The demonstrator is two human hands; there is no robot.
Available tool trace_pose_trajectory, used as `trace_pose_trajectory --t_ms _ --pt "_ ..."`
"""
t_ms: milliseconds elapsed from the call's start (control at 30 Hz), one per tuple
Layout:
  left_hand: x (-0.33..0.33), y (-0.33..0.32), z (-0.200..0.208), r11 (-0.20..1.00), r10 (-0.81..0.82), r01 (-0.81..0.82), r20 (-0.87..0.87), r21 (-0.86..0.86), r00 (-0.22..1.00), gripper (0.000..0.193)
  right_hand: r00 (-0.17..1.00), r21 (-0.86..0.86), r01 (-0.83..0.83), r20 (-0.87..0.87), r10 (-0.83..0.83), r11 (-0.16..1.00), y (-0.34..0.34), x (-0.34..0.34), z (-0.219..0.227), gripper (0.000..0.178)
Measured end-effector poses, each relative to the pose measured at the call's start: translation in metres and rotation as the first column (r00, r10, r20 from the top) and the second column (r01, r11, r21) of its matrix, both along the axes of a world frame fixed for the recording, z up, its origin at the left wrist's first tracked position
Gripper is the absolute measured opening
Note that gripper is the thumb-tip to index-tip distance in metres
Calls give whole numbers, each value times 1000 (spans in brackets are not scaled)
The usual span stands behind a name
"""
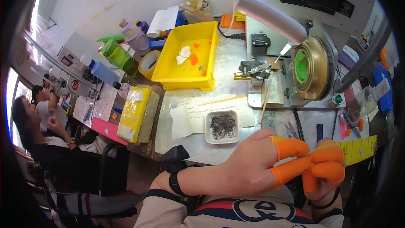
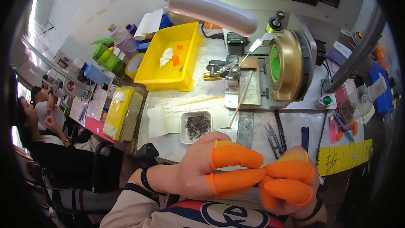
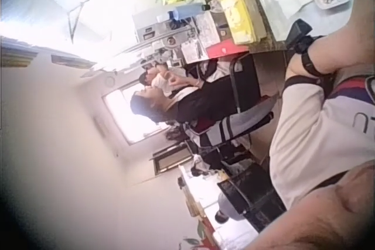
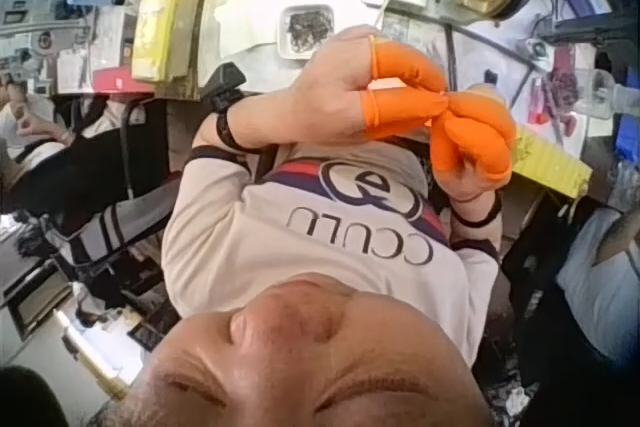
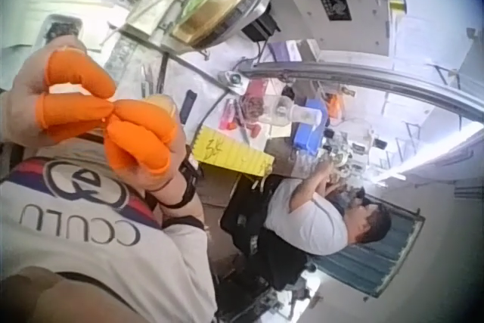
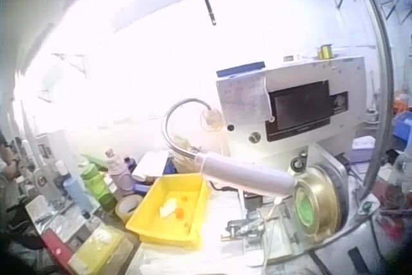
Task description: Assemble small metal components using precision tools and a machine.
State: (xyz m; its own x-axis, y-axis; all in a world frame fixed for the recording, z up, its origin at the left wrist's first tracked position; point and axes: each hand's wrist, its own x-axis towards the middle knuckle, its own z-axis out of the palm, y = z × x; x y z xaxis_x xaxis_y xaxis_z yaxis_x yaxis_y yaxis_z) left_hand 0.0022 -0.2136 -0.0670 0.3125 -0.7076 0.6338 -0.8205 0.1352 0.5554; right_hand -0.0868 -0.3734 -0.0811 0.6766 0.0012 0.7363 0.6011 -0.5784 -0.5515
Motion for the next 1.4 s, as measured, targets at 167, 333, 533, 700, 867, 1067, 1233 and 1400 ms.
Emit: trace_pose_trajectory --t_ms 167,333,533,700,867,1067,1233,1400 --pt "17 7 12 992 127 -118 215 -53 968 30 995 72 -100 -4 100 992 8 24 7 29" --pt "54 1 20 878 442 -399 126 -265 888 26 939 452 -78 -266 218 889 28 45 -9 59" --pt "106 0 18 869 427 -392 59 -303 902 20 856 933 183 -306 416 310 46 104 -16 58" --pt "115 -9 8 883 408 -380 47 -276 912 12 847 996 46 -78 526 74 29 148 -35 36" --pt "120 -5 9 864 440 -411 38 -291 897 9 800 997 15 34 599 -76 43 146 -27 35" --pt "123 1 6 874 412 -406 -38 -266 910 13 943 911 114 -225 244 397 46 118 -42 31" --pt "121 -3 5 899 322 -332 -86 -286 943 10 980 796 118 -189 59 594 29 120 -47 23" --pt "117 1 6 962 137 -197 -288 -188 948 8 951 504 244 -292 -102 828 27 94 -46 19"
